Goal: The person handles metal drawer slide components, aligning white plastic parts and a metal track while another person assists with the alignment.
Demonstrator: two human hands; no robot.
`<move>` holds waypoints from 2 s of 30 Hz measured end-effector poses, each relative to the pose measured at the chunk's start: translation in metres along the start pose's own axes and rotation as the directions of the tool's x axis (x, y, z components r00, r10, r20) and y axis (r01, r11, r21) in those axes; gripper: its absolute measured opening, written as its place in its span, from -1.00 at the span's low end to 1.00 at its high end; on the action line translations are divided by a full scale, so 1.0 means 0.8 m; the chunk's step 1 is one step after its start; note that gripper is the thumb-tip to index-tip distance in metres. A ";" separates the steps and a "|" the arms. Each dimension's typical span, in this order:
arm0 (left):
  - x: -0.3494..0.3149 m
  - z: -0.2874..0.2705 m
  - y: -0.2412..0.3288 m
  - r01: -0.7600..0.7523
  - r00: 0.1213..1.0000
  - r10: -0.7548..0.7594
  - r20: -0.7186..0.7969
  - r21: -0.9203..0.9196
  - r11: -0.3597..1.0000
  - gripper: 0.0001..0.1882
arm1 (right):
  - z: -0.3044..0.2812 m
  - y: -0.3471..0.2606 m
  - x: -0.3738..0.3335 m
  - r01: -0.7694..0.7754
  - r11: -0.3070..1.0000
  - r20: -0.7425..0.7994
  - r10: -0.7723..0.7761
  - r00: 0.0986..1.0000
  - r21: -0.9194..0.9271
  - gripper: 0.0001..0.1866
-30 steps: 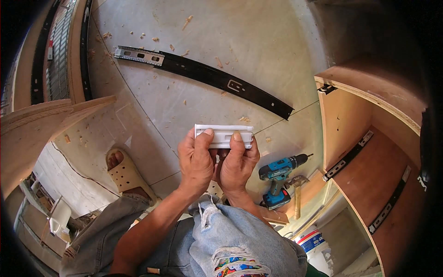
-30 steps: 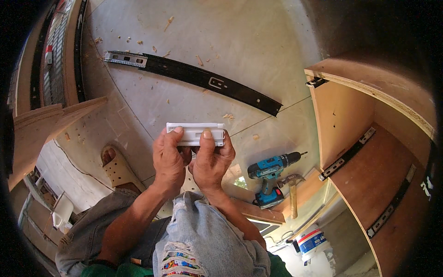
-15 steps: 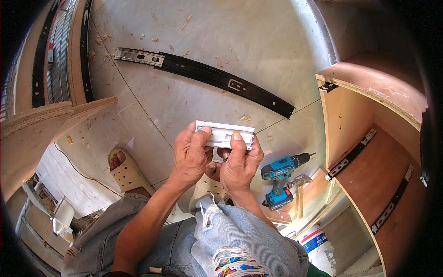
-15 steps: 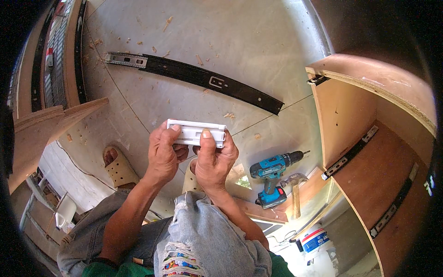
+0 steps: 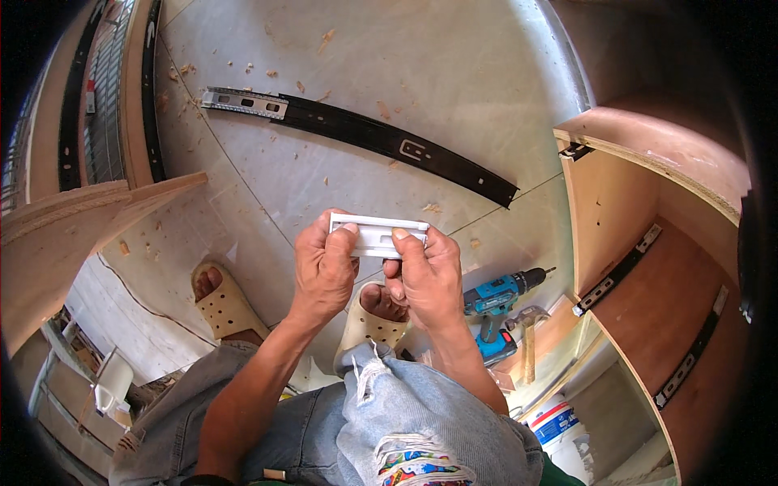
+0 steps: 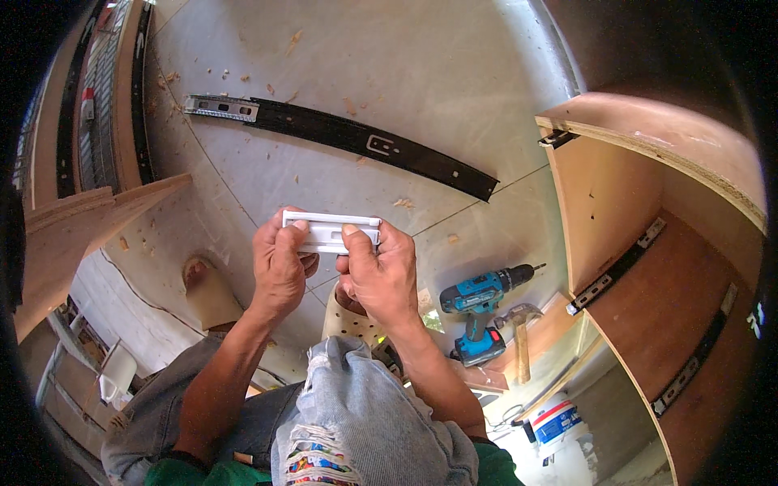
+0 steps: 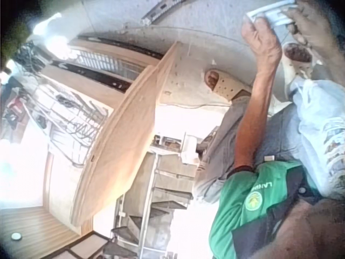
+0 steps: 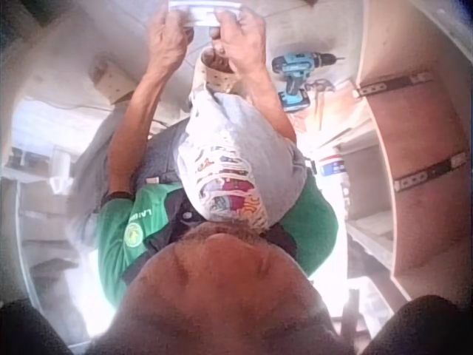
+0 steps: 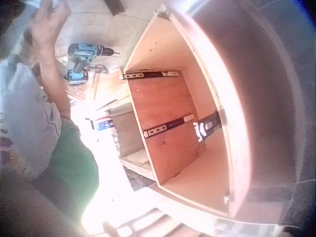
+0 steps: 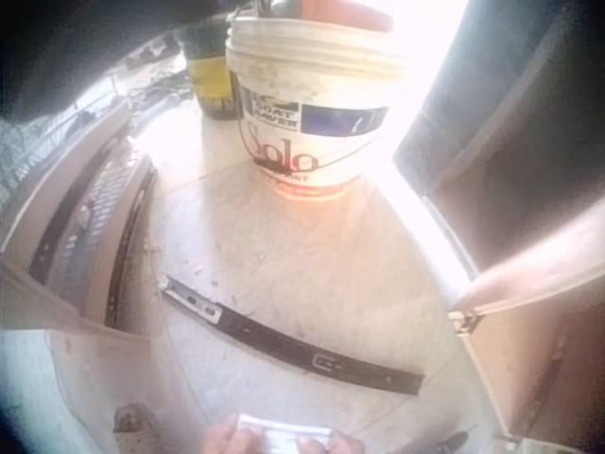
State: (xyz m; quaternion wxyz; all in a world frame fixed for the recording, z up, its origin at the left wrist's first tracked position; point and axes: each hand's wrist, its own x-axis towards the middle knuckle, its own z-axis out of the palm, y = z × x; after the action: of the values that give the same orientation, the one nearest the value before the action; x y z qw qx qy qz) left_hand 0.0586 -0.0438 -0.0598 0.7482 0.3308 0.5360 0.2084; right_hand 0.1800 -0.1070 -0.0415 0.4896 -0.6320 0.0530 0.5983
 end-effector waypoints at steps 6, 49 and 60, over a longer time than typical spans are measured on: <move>0.006 -0.001 0.016 -0.023 0.999 0.020 -0.037 -0.092 0.996 -0.84 | -0.002 0.000 -0.002 -0.055 0.988 0.142 0.034 0.989 0.143 -0.77; 0.027 0.015 0.067 0.034 0.999 -0.033 0.013 -0.594 0.804 -0.67 | 0.062 0.013 0.001 0.450 0.891 0.142 -0.438 0.888 -0.061 -0.71; 0.025 -0.023 0.075 -0.170 0.985 0.168 0.036 0.047 0.984 -0.72 | 0.050 0.008 0.014 0.438 0.893 0.187 -0.414 0.891 -0.106 -0.67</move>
State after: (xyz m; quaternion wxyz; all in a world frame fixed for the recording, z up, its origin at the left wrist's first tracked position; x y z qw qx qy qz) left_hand 0.0506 0.0162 -0.0340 0.7279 0.3970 0.4990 0.2522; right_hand 0.1509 -0.0772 -0.0460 0.5644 -0.6122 -0.1701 0.5269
